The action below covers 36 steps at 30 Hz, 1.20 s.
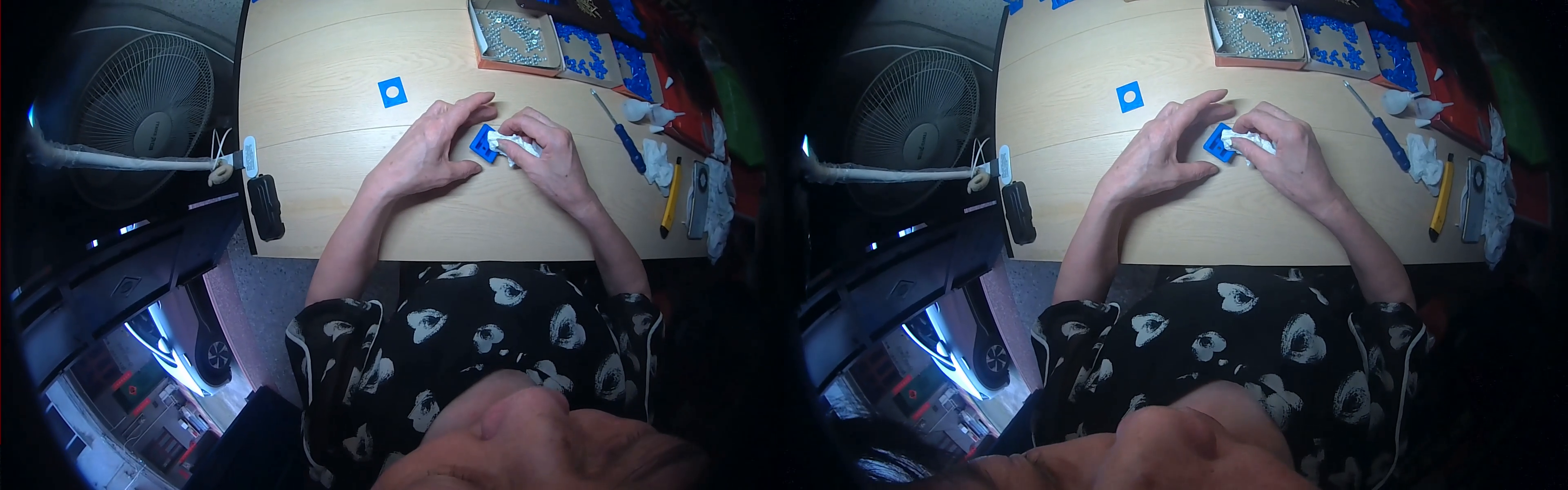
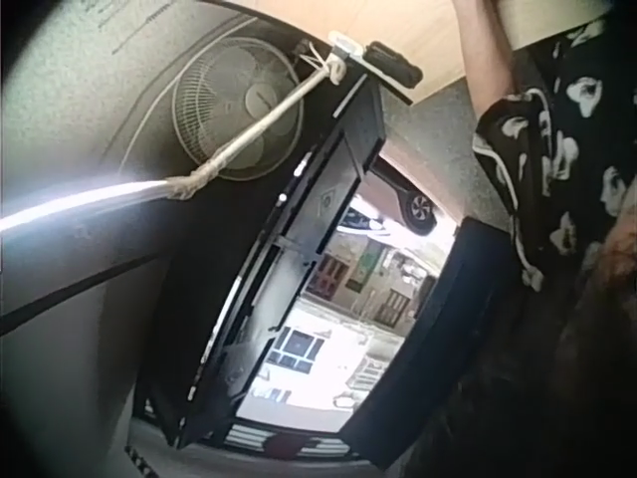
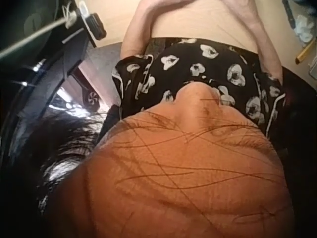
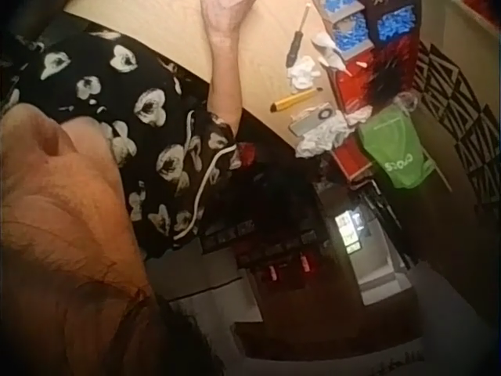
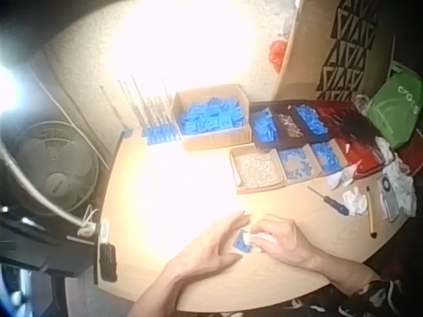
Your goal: The person assembles small blue plastic blocks and white plastic pins at a workbench using glue and a utility knife.
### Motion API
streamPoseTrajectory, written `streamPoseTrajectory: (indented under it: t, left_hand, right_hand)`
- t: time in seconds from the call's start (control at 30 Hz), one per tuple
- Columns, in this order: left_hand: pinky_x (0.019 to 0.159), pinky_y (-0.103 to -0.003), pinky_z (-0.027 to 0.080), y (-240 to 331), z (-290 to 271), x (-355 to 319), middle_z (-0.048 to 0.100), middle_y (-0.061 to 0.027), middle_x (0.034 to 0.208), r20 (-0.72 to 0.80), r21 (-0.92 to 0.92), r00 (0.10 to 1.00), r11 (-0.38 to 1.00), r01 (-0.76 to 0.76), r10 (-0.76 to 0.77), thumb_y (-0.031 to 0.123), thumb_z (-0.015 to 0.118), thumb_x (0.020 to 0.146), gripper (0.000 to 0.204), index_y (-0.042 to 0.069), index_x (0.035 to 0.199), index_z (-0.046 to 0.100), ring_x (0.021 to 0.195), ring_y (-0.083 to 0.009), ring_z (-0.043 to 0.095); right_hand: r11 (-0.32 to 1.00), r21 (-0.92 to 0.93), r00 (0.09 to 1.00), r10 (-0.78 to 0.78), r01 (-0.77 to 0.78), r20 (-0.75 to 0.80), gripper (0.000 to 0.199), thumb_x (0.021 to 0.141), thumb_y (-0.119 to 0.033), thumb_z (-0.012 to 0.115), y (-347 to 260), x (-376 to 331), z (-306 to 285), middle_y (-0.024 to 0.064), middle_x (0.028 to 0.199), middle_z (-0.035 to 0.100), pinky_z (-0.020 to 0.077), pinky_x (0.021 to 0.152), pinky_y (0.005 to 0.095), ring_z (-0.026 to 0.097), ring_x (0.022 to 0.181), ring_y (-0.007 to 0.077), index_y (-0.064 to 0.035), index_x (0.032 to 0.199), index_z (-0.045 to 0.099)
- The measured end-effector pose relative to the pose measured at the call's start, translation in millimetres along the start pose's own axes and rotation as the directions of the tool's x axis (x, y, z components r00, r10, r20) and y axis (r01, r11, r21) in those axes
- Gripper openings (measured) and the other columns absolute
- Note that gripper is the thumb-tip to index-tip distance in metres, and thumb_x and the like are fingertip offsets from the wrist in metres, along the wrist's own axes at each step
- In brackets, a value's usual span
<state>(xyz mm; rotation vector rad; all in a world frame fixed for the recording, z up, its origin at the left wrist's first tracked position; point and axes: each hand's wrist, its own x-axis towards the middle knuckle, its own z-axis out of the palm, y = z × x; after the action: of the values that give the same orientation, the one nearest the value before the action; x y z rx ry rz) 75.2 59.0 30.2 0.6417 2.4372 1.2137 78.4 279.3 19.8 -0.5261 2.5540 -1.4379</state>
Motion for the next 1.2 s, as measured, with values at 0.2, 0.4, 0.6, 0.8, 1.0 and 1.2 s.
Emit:
streamPoseTrajectory:
  t: [0.2, 0.4, 0.6, 0.8, 1.0, 1.2]
  left_hand:
    - [0.108, -0.044, 0.046, -9.6, 6.5, -3.1, 0.062, -0.0062, 0.130, -0.050, -0.039, 0.998, 0.999, -0.032, 0.030, 0.028, 0.089, 0.064, 0.098, 0.015, 0.147, 0.038, 0.122, -0.0267, 0.057]
    - [0.104, -0.043, 0.050, -5.1, 5.0, -3.5, 0.064, -0.0076, 0.127, -0.058, -0.107, 0.998, 0.994, 0.012, -0.019, 0.027, 0.090, 0.062, 0.095, 0.011, 0.144, 0.043, 0.117, -0.0255, 0.062]
    - [0.091, -0.035, 0.055, 0.3, 9.7, -11.2, 0.062, -0.0114, 0.117, -0.171, -0.018, 0.985, 0.999, -0.040, 0.036, 0.021, 0.090, 0.062, 0.084, 0.007, 0.136, 0.051, 0.105, -0.0242, 0.064]
    - [0.083, -0.033, 0.060, 0.7, 23.0, -16.4, 0.061, -0.0108, 0.111, -0.232, 0.028, 0.973, 1.000, -0.008, 0.014, 0.020, 0.089, 0.065, 0.068, 0.006, 0.124, 0.060, 0.098, -0.0225, 0.065]
    - [0.077, -0.030, 0.060, -2.4, 30.0, -16.2, 0.064, -0.0106, 0.106, -0.274, -0.004, 0.960, 0.998, -0.066, 0.063, 0.016, 0.088, 0.067, 0.063, 0.006, 0.124, 0.062, 0.089, -0.0193, 0.067]
    - [0.076, -0.027, 0.059, 3.1, 28.0, -13.7, 0.067, -0.0101, 0.098, -0.222, -0.066, 0.975, 0.998, -0.003, -0.011, 0.011, 0.087, 0.068, 0.059, 0.003, 0.121, 0.062, 0.084, -0.0163, 0.068]
  right_hand:
    - [0.987, -0.077, 0.990, -0.139, 0.138, -0.013, 0.013, 0.084, -0.006, 0.069, -1.2, -5.4, 5.0, 0.0111, 0.090, 0.063, 0.0513, 0.076, 0.0377, 0.064, 0.084, 0.0255, 0.0015, 0.094, 0.065]
    - [0.924, -0.245, 0.947, -0.315, 0.292, -0.058, 0.014, 0.081, -0.004, 0.071, 5.2, -9.8, 11.7, 0.0109, 0.090, 0.061, 0.0508, 0.075, 0.0385, 0.063, 0.085, 0.0259, -0.0001, 0.093, 0.065]
    - [0.962, -0.139, 0.967, -0.247, 0.236, -0.064, 0.015, 0.081, -0.005, 0.071, -1.4, -14.2, 11.5, 0.0106, 0.088, 0.061, 0.0511, 0.074, 0.0377, 0.064, 0.083, 0.0264, -0.0003, 0.093, 0.064]
    - [0.969, -0.114, 0.972, -0.228, 0.220, -0.063, 0.015, 0.082, -0.005, 0.071, 3.9, -16.7, 15.9, 0.0111, 0.088, 0.062, 0.0516, 0.072, 0.0372, 0.064, 0.081, 0.0263, -0.0002, 0.094, 0.065]
    - [0.962, -0.084, 0.960, -0.268, 0.261, -0.085, 0.015, 0.083, -0.006, 0.070, 0.8, -16.2, 17.3, 0.0108, 0.088, 0.062, 0.0517, 0.072, 0.0378, 0.064, 0.081, 0.0252, -0.0001, 0.096, 0.065]
    - [0.948, -0.122, 0.949, -0.306, 0.295, -0.081, 0.015, 0.084, -0.006, 0.068, 5.7, -13.5, 18.3, 0.0103, 0.089, 0.061, 0.0527, 0.073, 0.0371, 0.064, 0.082, 0.0243, 0.0000, 0.097, 0.066]
